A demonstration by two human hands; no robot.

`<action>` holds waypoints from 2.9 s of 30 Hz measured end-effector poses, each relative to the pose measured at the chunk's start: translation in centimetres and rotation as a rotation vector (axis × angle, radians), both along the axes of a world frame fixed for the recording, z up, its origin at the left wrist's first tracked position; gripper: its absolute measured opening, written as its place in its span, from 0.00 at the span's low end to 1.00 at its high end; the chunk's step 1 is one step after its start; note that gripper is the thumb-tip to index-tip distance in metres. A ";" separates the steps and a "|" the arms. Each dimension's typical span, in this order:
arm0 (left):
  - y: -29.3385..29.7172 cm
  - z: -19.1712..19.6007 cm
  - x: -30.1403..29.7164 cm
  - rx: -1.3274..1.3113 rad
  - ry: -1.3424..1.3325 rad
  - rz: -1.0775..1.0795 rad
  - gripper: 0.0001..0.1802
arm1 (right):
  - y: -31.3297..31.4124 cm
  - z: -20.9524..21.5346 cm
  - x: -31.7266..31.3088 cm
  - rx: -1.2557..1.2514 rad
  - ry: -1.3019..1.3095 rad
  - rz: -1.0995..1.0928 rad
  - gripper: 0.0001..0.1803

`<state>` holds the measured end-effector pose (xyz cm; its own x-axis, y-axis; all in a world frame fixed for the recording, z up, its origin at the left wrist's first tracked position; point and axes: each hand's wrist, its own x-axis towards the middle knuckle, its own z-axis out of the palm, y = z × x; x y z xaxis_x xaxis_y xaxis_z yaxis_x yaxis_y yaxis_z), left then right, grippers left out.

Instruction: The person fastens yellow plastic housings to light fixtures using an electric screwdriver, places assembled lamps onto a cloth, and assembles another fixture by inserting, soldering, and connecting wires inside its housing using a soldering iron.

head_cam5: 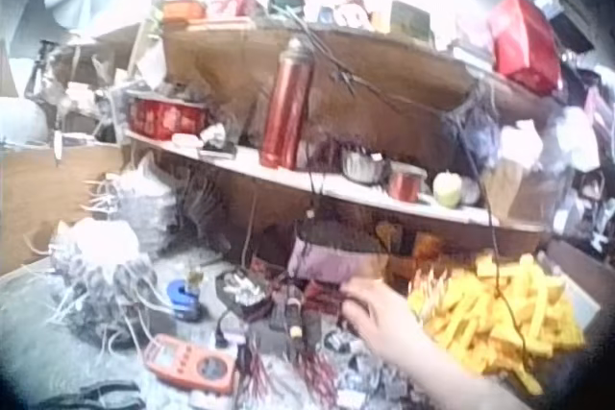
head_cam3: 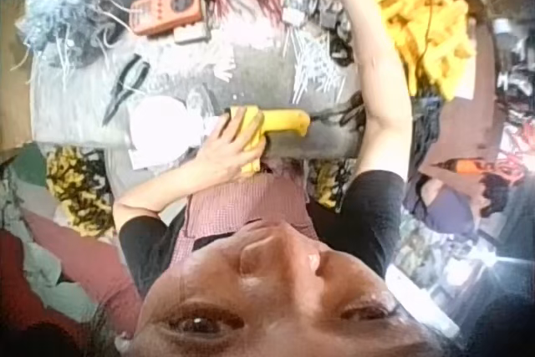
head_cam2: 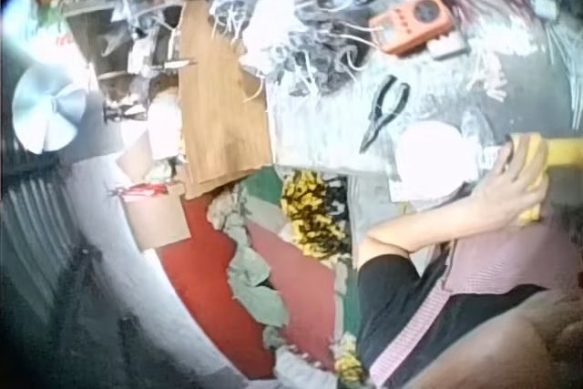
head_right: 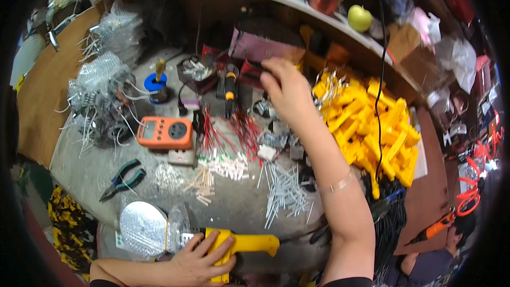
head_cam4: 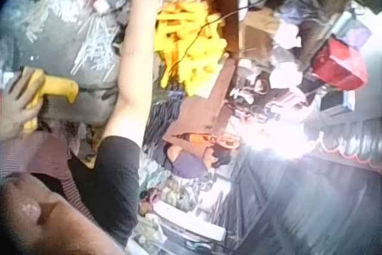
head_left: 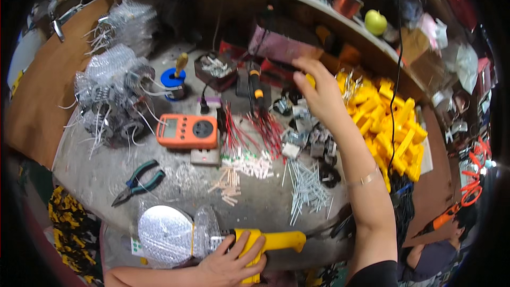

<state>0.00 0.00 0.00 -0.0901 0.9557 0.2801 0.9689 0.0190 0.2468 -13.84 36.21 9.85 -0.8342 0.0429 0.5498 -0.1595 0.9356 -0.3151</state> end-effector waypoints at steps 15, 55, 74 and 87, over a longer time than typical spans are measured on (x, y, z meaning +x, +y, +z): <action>1.4 -3.9 -1.1 0.276 0.064 -0.009 0.17 | 9.3 2.0 -22.4 0.271 -0.447 -0.398 0.23; 1.1 3.5 -4.9 0.051 -0.324 -0.044 0.24 | -6.5 -11.4 16.3 -0.248 -0.282 0.035 0.13; 13.7 -0.1 -11.9 0.017 0.047 -0.001 0.07 | -7.4 -8.3 15.9 -0.134 -0.301 0.003 0.06; 5.1 3.1 -9.0 0.008 -0.588 0.092 0.07 | -7.5 -3.1 19.3 -0.671 -0.801 0.024 0.05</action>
